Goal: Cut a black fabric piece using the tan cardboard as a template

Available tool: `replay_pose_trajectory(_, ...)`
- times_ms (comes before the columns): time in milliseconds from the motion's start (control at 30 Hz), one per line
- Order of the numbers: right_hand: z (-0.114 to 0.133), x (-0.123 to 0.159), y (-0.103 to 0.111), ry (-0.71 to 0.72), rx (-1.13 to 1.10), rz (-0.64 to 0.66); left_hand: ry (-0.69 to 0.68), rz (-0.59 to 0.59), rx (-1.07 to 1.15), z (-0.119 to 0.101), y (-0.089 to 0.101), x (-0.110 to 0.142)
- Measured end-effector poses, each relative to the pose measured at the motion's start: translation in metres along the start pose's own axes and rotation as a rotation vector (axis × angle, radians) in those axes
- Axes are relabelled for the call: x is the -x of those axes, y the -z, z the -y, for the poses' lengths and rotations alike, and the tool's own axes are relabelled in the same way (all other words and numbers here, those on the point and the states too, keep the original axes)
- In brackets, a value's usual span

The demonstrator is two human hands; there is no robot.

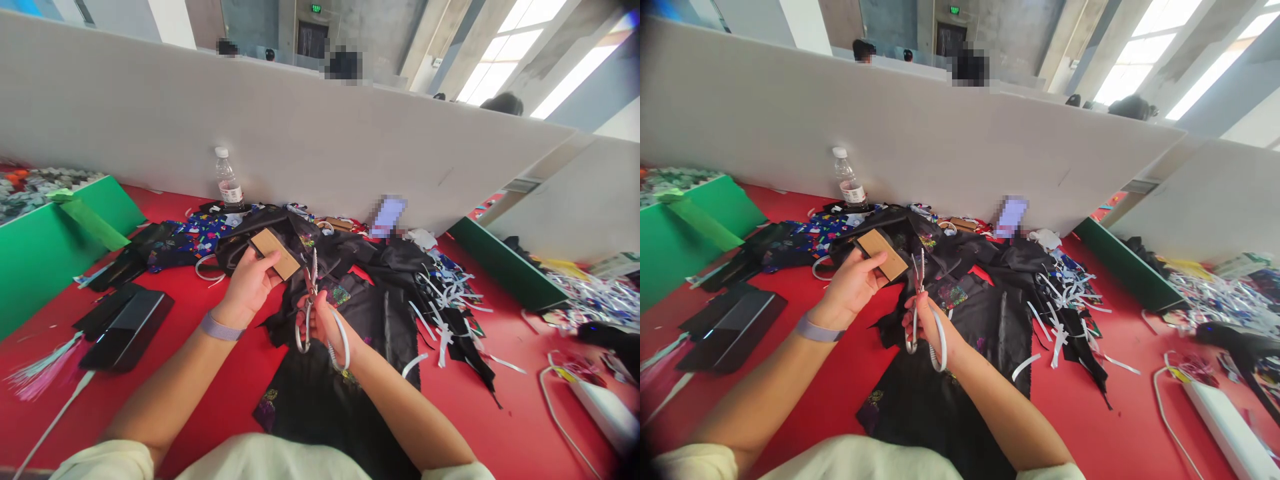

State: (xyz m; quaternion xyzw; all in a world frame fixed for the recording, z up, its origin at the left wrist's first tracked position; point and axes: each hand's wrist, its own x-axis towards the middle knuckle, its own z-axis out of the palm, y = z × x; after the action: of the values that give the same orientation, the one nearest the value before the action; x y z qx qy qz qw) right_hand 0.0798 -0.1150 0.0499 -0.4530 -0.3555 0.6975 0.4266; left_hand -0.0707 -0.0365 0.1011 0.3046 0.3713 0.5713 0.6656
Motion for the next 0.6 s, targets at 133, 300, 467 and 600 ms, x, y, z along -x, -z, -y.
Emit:
replay_pose_trajectory(133, -0.009, -0.001, -0.012, -0.048, -0.136, -0.027, -0.002, -0.01, 0.053, 0.013, -0.006, 0.005)
replay_pose_trajectory(300, -0.013, -0.001, -0.024, -0.069, -0.253, -0.08, 0.008, -0.045, 0.062, 0.025, -0.009, 0.009)
replay_pose_trajectory(467, -0.015, 0.0, -0.027, -0.047, -0.219, -0.1, 0.022, -0.052, 0.057, 0.029, -0.01, 0.009)
replay_pose_trajectory(600, -0.01, 0.003, -0.022, -0.058, -0.105, -0.111, 0.071, -0.009, 0.048, 0.025, -0.008, 0.007)
